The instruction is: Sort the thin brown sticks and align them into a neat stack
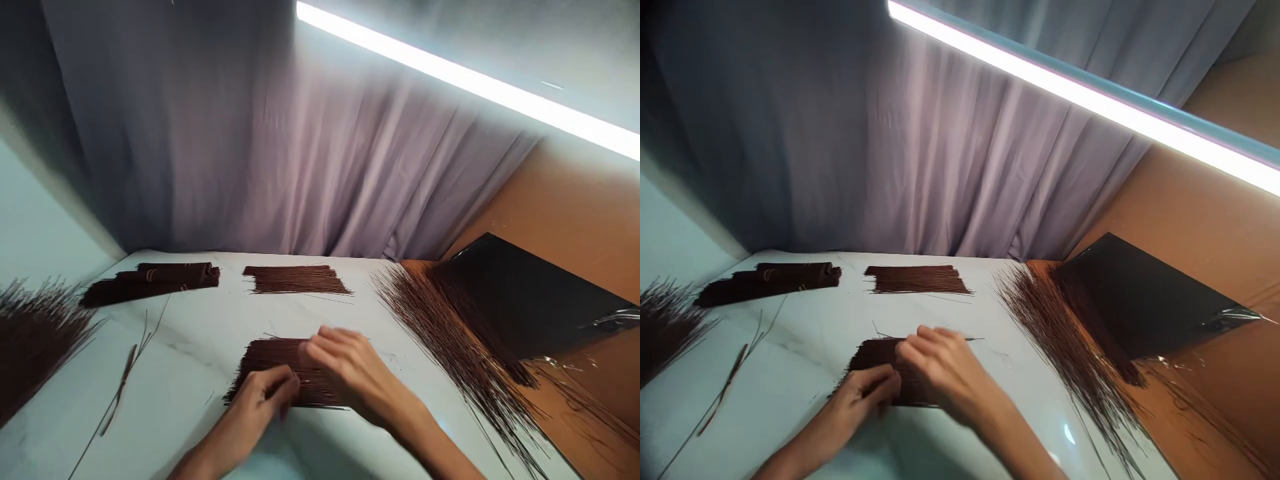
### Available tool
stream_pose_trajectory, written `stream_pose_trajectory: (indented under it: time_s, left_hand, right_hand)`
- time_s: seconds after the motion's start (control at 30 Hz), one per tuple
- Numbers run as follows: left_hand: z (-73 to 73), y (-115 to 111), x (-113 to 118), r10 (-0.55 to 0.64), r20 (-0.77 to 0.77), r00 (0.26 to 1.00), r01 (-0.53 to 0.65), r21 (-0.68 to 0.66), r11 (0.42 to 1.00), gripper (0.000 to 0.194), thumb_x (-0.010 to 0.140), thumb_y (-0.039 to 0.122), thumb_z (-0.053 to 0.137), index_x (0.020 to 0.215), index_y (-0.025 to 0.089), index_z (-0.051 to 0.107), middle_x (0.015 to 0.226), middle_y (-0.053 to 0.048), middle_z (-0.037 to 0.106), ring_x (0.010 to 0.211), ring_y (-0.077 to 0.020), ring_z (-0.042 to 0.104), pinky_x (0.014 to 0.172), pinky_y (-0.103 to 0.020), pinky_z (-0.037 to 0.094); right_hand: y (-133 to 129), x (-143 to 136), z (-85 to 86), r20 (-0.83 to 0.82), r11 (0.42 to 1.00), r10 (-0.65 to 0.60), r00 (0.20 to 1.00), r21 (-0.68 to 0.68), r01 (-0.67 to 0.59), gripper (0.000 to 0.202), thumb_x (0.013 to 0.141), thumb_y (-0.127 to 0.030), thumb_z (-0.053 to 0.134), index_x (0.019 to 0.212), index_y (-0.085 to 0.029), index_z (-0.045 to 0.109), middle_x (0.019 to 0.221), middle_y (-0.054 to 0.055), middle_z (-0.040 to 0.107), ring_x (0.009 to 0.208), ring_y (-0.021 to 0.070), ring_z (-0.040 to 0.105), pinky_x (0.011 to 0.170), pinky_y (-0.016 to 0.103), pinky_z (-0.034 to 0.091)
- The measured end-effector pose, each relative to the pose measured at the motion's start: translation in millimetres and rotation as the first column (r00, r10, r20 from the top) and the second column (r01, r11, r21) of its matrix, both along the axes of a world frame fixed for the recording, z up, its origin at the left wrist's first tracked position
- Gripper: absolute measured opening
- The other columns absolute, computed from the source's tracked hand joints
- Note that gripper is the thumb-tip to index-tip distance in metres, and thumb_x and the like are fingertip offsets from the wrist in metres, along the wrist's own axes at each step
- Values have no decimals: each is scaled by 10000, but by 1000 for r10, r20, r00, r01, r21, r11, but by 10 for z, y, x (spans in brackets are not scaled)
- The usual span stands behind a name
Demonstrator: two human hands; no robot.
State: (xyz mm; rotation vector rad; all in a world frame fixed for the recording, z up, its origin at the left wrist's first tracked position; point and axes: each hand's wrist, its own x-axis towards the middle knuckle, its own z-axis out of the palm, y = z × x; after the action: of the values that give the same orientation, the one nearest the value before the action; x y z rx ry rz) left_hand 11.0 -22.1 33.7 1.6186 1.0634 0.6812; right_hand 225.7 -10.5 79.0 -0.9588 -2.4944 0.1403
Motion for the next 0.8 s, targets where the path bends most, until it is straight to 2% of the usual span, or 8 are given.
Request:
stream_pose_trajectory:
  time_s: [0.07,0.2,0.33,0.47,0.53,0.6,0.7,0.8]
  left_hand:
    - [-8,85,-34,103,52,993,-104,36,994,455,996,463,498,626,208,573,652,14,556,706,-180,522,688,-265,373]
    - [44,62,-76,89,118,989,-91,4,996,380,994,448,509,727,212,639,611,19,570,694,-183,522,704,-263,388]
    - [84,-75,-47,-82,112,990,88,-55,995,357,991,418,528,738,210,671,575,18,608,713,-186,554,737,-260,406]
    - [90,-45,-15,-76,69,995,78,-34,996,393,999,435,517,708,206,649,601,23,607,683,-170,537,695,-255,388]
    - [105,16,-9,32,71,997,-33,3,999,435,1002,457,507,663,203,609,651,18,609,696,-166,530,685,-254,374]
    - [135,58,-2,114,114,987,-115,5,993,412,999,466,510,694,207,610,645,22,607,711,-170,536,707,-257,376]
    - [182,39,20,113,183,977,-107,-42,993,339,993,454,529,792,211,652,625,19,640,724,-175,550,730,-262,382]
    - [204,-29,42,88,244,966,-53,-147,988,329,979,447,546,807,194,667,629,4,667,620,-141,487,607,-244,332]
  right_hand:
    - [-241,-91,-278,-114,994,-69,991,75,78,270,1014,-95,369,981,-217,607,800,58,685,737,195,611,657,288,446]
    - [-413,-79,-760,-345,966,-206,916,-223,134,191,1015,-159,417,914,-225,565,725,-3,630,602,132,562,556,224,409]
    - [22,108,-350,-257,918,-148,955,-395,36,181,1013,-208,494,893,-218,628,806,1,688,709,142,612,653,228,444]
    - [169,47,121,-106,983,18,994,-178,-37,251,1037,-204,455,882,-217,652,775,17,687,708,163,590,667,263,421]
    - [-24,-66,21,-150,1000,2,989,-14,-4,281,1033,-162,402,872,-212,627,734,31,668,678,171,579,642,277,406]
    - [-272,-145,-250,-327,997,-72,942,-23,68,245,1021,-139,406,911,-214,612,733,30,668,639,155,589,607,262,415]
    - [-481,-127,-620,-489,943,-265,831,-310,118,195,1036,-251,463,926,-219,620,729,15,658,609,137,591,574,232,445]
    - [-420,-18,-674,-459,843,-385,800,-529,102,280,1032,-403,488,896,-213,643,726,9,652,612,140,574,555,234,432]
